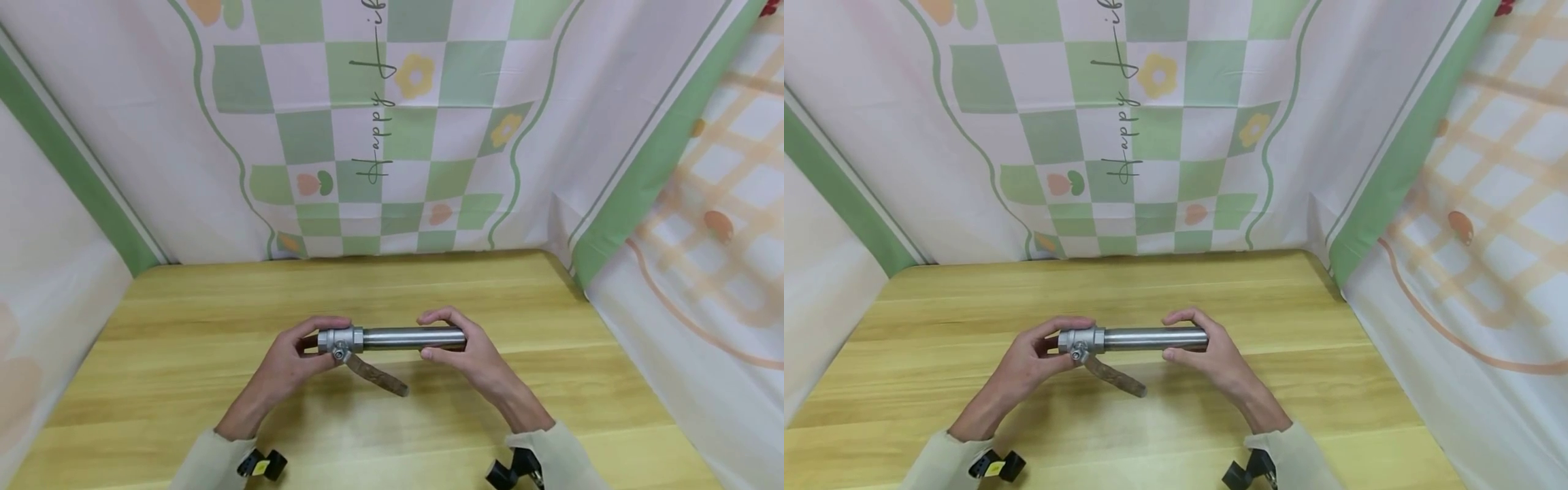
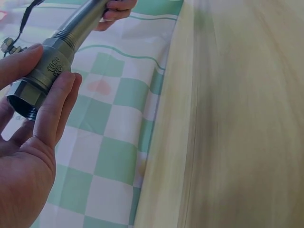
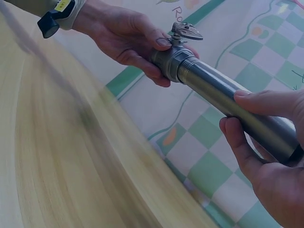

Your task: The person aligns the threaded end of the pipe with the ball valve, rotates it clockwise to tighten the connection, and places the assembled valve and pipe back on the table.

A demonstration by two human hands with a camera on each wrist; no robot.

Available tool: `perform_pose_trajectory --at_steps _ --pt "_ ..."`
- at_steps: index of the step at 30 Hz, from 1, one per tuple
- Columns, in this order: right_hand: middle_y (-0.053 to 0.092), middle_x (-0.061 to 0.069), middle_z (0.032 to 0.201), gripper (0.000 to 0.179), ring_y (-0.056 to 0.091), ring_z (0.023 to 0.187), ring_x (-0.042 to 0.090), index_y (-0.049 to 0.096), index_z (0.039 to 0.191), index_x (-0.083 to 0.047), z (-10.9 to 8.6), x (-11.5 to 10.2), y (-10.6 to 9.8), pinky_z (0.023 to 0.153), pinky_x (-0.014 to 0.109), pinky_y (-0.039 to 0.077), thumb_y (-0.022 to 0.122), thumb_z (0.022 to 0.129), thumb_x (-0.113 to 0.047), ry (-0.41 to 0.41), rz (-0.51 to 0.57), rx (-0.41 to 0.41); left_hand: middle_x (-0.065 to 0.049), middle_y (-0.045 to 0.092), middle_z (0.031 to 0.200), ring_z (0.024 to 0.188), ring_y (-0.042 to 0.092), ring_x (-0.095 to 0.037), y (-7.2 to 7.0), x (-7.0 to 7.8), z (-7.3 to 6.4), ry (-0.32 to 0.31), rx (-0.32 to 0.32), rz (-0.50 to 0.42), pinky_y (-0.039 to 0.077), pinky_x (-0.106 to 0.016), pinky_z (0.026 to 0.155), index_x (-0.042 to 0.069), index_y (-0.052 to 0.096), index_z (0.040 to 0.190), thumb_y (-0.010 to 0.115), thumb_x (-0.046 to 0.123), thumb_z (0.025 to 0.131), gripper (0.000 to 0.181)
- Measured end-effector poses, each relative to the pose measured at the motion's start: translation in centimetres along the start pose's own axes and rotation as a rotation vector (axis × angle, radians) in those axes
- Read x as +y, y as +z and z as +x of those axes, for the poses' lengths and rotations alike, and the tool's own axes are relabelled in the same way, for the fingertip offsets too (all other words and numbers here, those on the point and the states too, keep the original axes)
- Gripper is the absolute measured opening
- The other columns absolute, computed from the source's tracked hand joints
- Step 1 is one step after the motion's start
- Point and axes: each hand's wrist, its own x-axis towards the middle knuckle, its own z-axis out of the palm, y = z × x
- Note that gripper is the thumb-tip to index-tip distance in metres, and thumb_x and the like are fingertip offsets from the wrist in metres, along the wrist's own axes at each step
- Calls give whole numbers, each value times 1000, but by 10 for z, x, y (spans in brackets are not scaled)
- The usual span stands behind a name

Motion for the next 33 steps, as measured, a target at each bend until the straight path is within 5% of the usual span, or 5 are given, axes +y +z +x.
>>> perform_pose_trajectory --at_steps 21,33 --pt "69 16 125 33 77 101 21 70 131 -1 1 -1 0 88 30 65 78 100 -10 39 -33 36 -21 61 147 111 68 -32 1 1 -1 40 0 -5 66 -33 86 14 69 143 80 3 94 51" --pt "61 13 139 46 67 110 20 61 136 -3 1 -1 -2 89 28 63 82 95 -3 9 8 -14 -21 61 147 111 68 -31 2 3 -2 19 4 -7 66 -32 86 15 69 143 80 3 95 51"
